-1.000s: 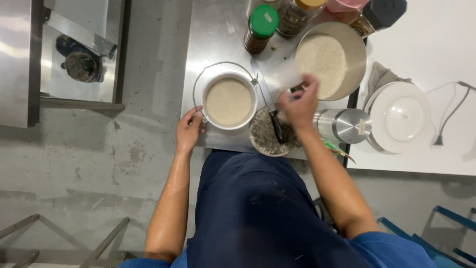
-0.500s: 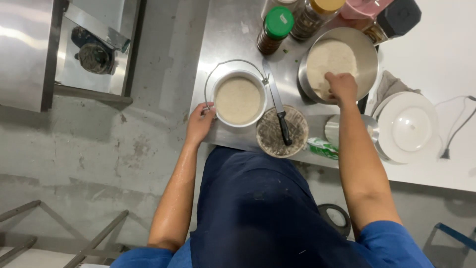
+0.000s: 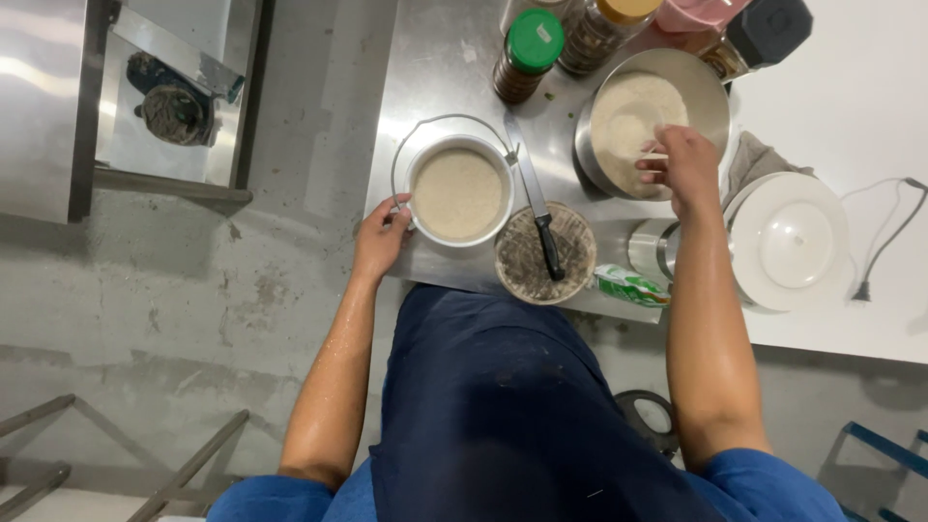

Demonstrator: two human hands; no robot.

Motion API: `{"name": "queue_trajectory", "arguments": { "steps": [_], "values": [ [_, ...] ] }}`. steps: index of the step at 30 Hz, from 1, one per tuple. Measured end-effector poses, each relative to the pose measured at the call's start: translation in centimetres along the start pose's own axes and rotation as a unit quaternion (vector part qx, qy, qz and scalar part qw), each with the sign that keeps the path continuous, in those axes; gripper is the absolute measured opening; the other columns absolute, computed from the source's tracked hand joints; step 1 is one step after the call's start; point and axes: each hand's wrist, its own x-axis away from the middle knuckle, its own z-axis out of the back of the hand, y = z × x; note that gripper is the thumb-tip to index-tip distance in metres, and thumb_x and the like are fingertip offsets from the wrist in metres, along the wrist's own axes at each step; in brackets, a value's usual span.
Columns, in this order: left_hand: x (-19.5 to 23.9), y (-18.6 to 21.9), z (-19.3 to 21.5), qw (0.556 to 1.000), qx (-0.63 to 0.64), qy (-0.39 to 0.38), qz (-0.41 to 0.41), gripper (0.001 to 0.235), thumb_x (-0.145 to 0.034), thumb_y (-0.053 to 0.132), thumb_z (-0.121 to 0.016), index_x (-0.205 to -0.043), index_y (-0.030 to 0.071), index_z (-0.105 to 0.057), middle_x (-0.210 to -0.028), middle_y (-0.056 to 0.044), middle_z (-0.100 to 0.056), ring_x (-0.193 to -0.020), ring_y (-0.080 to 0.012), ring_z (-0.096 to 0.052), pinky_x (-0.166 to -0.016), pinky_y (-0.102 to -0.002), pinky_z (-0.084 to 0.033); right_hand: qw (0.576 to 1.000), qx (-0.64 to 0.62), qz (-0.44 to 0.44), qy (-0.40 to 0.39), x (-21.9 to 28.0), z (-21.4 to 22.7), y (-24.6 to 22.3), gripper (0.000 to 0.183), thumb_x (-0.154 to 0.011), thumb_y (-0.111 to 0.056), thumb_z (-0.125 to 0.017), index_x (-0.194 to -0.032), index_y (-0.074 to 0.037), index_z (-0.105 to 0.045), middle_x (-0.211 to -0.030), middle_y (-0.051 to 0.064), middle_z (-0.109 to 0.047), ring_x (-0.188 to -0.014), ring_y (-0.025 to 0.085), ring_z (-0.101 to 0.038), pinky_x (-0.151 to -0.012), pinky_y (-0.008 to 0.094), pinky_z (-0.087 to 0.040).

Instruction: The person scoops rice from a large bowl into a small metal bucket using a plastic cup, then carries the bucket to a sink. They turn on the tap, rinse the rice by hand under running water, and drain the water repeatedly.

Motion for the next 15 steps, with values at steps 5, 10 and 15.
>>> {"name": "queue_trajectory", "arguments": {
  "steps": [5, 10, 15],
  "values": [
    [-0.6, -0.8, 0.0, 1.0, -0.011, 0.005, -0.006, 0.032, -0.101, 0.023, -0.064, -0.132, 0.015, -0.069, -0.088, -0.004, -0.07, -0.075, -0.0109, -0.068, -0.068, -0.027, -0.056, 0.997, 0.001, 0.04, -0.06, 3.5, -5.4, 1.0, 0.035, -0.1, -0.029, -0.065, -0.124, -0.003, -0.063, -0.099, 0.01, -0.068, -0.075, 0.021, -0.071, -0.057, 0.028, -0.055],
    [-0.9, -1.5, 0.1, 1.0, -0.018, 0.003, -0.018, 0.033, -0.101, 0.023, -0.064, -0.132, 0.015, -0.068, -0.093, -0.005, -0.072, -0.079, -0.0116, -0.069, -0.071, -0.027, -0.058, 0.903, 0.263, 0.335, -0.06, 8.0, -13.0, 4.1, 0.061, -0.086, -0.019, -0.086, -0.136, 0.002, -0.057, -0.118, 0.016, -0.07, -0.085, 0.02, -0.073, -0.074, 0.032, -0.061],
    [-0.1, 0.1, 0.1, 1.0, -0.026, 0.004, -0.008, 0.033, -0.101, 0.024, -0.063, -0.133, 0.016, -0.068, -0.094, -0.007, -0.073, -0.078, -0.012, -0.069, -0.073, -0.028, -0.058, 0.876, 0.303, 0.371, -0.053, 10.5, -16.1, 4.2, 0.064, -0.086, -0.022, -0.085, -0.138, 0.001, -0.054, -0.124, 0.017, -0.063, -0.094, 0.021, -0.071, -0.074, 0.029, -0.064]
  ]
}}
